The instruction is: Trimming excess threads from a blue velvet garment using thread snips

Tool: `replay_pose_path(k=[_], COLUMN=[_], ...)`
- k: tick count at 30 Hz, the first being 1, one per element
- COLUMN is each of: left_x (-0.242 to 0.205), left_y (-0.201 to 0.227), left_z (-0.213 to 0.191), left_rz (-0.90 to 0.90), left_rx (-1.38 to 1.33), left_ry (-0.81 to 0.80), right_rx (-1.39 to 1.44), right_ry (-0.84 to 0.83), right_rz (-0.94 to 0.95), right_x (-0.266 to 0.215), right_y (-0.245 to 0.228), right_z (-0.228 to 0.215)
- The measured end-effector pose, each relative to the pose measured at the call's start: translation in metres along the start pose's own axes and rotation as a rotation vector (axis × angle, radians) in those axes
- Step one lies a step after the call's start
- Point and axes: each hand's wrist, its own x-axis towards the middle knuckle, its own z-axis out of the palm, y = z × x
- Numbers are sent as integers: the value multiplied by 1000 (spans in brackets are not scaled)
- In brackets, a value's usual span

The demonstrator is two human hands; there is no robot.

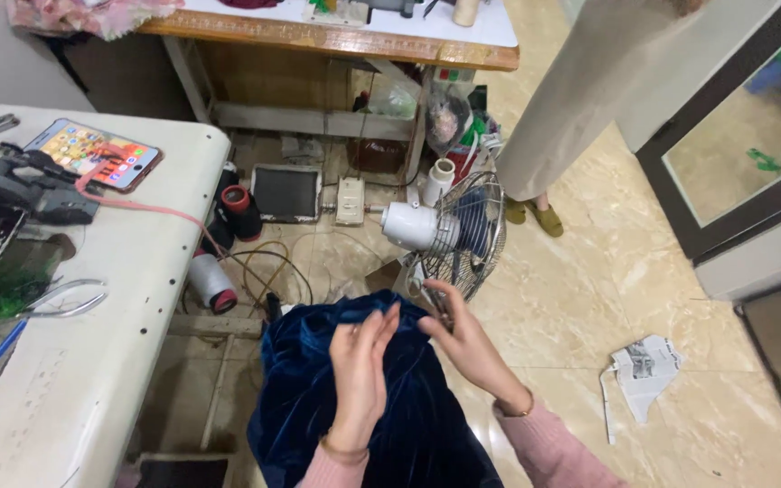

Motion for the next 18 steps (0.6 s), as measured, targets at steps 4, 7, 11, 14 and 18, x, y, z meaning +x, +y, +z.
replay_pose_path(k=[4,7,11,14,18], left_x=[27,38,43,44,35], left_y=[-14,-24,-39,-42,-29], left_z=[-1,-15,-33,-38,-22], left_rz=[6,-11,25,36,31], left_rx=[122,114,81,87,95], left_ry=[65,44,32,35,0], right_rx=[26,203,264,288,238], right_ry=[20,-63,-164,-140,-43], right_rz=[27,-125,-154,-145,-152], right_x=[0,-3,-1,3,10], right_y=[12,18,12,5,8], right_z=[-5,-1,9,19,24])
